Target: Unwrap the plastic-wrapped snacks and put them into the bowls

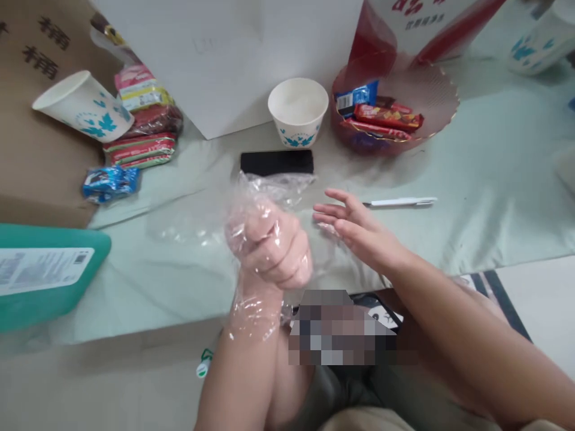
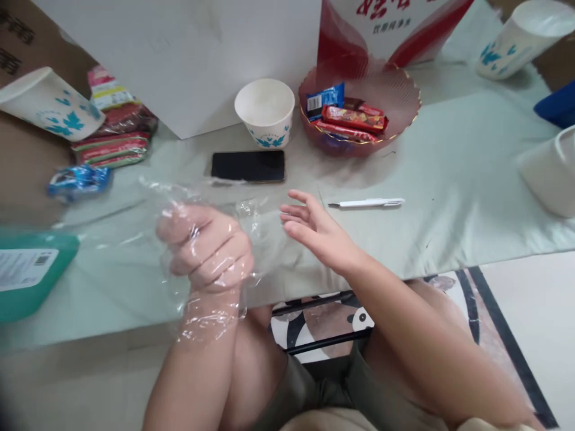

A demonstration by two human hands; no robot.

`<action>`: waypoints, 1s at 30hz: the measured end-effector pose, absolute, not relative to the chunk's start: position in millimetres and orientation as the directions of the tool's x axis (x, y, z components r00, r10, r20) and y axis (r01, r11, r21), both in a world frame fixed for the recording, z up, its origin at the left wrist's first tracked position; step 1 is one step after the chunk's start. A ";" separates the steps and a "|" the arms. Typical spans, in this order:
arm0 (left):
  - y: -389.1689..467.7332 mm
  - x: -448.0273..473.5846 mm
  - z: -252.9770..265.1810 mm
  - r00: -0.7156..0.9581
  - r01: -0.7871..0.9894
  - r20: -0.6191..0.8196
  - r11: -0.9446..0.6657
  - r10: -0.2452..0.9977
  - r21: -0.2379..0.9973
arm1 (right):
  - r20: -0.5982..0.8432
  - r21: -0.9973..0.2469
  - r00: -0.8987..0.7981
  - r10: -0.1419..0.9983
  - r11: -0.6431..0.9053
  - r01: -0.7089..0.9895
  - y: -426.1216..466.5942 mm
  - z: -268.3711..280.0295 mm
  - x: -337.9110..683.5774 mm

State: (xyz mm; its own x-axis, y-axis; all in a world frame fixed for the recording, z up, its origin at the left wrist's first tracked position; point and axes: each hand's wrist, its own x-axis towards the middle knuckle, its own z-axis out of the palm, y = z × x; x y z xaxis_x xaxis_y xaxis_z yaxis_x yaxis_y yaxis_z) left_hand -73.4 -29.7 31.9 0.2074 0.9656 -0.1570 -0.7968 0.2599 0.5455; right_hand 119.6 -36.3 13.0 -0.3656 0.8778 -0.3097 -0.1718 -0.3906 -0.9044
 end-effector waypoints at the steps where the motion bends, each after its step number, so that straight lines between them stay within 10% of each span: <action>1: -33.7 -73.6 26.0 0.218 -0.793 -0.160 0.270 0.963 0.546 | -0.345 -0.882 -0.394 0.852 -0.438 -0.174 -34.3 16.2 120.4; 8: -55.3 -79.8 -13.2 0.125 -0.822 -0.057 0.136 0.991 0.553 | -0.407 -0.860 -0.395 0.824 -0.491 -0.138 -16.6 16.5 120.2; 14: -27.7 -81.4 28.9 0.361 -0.887 0.489 0.131 0.794 0.442 | -0.094 -0.961 -0.200 0.975 -0.142 -0.239 3.5 16.1 130.2; 16: -15.7 -91.5 47.6 0.552 -0.707 0.232 0.302 0.801 0.639 | -0.103 -0.936 -0.034 0.994 -0.108 -0.334 9.3 19.3 141.3; 20: -5.1 -106.2 54.4 0.017 -0.420 -0.353 0.327 0.935 0.847 | -0.159 -0.893 0.090 0.983 -0.105 -0.437 12.6 24.5 159.4; 25: -10.0 -101.3 43.7 -0.147 -0.367 -0.461 0.385 0.875 0.847 | -0.376 -0.820 -0.242 0.894 -0.443 -0.362 2.6 24.0 160.0; 30: -13.0 -85.2 48.7 -0.073 -0.197 -0.463 0.442 0.884 0.875 | -0.532 -0.784 -0.142 0.834 -0.549 -0.290 -3.4 27.2 161.9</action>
State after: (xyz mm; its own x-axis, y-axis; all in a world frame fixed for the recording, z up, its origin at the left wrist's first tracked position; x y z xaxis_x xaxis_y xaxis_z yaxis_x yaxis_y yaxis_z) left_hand -85.2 -13.0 48.7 -0.0727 0.8836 -0.4625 -0.1973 0.4419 0.8751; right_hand 161.9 -3.4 27.2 -0.1424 0.8344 -0.5324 -0.2898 -0.5494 -0.7837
